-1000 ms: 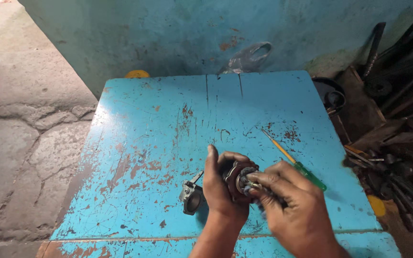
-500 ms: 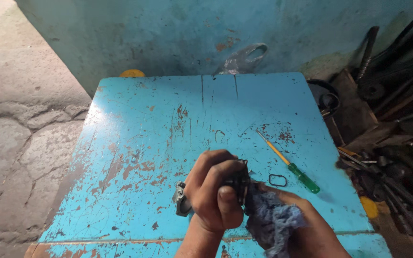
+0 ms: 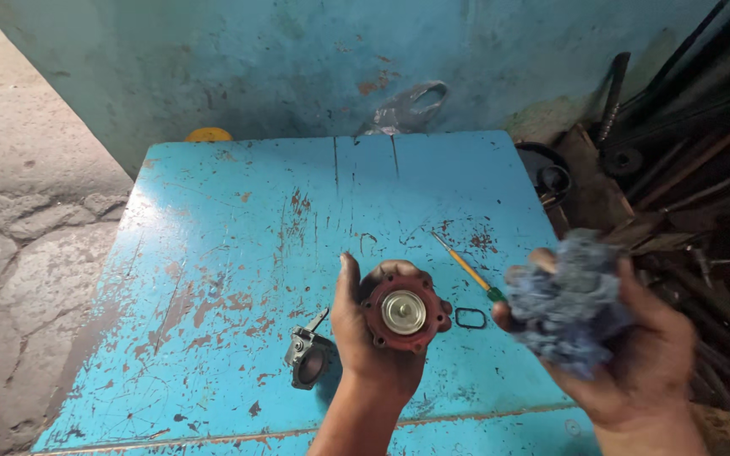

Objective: The person cleans a metal spring with a rag, then inserts it into a metal housing and secures it with a small metal plate. The person continues to clean and assemble additional small metal components on a blue workbench.

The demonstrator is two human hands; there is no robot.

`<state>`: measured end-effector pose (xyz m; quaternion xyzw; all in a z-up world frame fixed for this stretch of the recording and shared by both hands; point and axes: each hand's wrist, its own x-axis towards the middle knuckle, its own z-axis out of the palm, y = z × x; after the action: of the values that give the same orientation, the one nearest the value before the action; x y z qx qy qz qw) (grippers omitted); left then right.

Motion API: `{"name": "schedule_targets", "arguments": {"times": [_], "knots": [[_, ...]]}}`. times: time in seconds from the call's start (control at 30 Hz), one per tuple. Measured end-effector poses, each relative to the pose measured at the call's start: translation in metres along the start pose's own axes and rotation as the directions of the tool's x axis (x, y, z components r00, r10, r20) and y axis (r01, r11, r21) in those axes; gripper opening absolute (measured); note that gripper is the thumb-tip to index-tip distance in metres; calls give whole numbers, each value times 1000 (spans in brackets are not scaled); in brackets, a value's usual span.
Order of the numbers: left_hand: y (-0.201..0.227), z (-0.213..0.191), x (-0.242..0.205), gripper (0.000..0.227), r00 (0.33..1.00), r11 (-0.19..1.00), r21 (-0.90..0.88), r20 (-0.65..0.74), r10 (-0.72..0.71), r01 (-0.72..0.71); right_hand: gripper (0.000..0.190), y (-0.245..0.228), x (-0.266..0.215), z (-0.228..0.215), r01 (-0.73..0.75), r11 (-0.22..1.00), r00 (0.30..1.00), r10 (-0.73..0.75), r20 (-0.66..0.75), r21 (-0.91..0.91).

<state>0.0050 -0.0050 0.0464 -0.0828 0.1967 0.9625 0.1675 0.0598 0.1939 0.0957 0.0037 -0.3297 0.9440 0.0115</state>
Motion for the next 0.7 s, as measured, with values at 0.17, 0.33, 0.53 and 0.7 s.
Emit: {"name": "schedule_targets", "arguments": {"times": [0.17,0.33,0.53,0.7], "knots": [[-2,6,-6,76,993,998,57,121,-10,3,38,15,-6,19,-44,987,991,62,118,-154],[-10,9,-8,68,996,989,125,27,82,-84,18,36,-27,42,255,451,959,-235,162,-855],[-4,5,-19,67,977,946,320,215,-13,-57,20,33,-47,58,440,186,888,-236,394,-879],[0,10,-38,75,975,848,517,104,-196,115,13,22,-63,48,458,261,886,-215,412,-850]]}}
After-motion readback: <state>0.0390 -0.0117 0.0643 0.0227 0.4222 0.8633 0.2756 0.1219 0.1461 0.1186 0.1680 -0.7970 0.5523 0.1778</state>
